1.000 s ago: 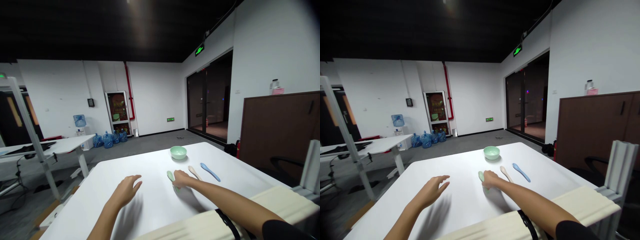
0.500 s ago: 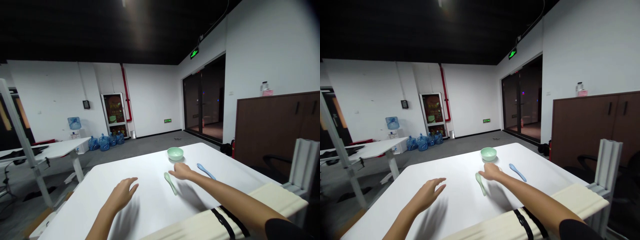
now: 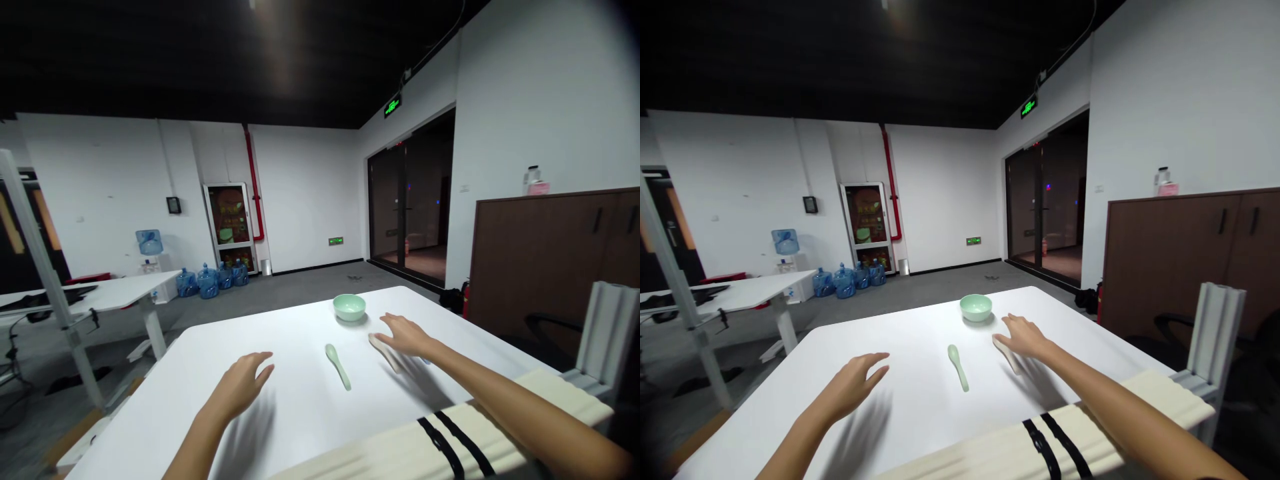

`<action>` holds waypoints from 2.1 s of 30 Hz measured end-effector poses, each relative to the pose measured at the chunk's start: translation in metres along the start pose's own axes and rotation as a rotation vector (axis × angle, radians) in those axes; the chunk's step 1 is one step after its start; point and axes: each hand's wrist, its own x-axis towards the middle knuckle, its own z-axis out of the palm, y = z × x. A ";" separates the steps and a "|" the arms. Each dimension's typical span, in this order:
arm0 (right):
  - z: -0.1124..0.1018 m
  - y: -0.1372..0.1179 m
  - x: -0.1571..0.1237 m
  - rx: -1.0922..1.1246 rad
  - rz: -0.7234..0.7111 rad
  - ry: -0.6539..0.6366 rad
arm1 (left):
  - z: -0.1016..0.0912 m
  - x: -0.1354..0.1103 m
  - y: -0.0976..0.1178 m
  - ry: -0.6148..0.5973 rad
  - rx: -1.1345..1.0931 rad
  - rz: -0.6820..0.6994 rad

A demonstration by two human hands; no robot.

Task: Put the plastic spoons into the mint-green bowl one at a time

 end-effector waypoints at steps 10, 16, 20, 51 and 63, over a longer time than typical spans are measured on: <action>0.004 0.021 -0.006 0.072 0.081 -0.001 | 0.001 0.002 0.002 -0.004 -0.005 0.007; 0.005 0.023 -0.006 0.095 0.074 -0.012 | 0.001 0.002 0.001 -0.008 -0.009 0.007; 0.006 0.023 -0.005 0.088 0.075 0.001 | 0.001 0.002 0.000 -0.001 -0.006 0.007; 0.018 0.001 0.029 0.118 0.220 -0.265 | 0.000 0.001 0.000 -0.001 -0.014 0.010; -0.017 -0.039 0.105 0.038 0.287 0.047 | 0.000 0.001 -0.001 -0.001 -0.023 0.013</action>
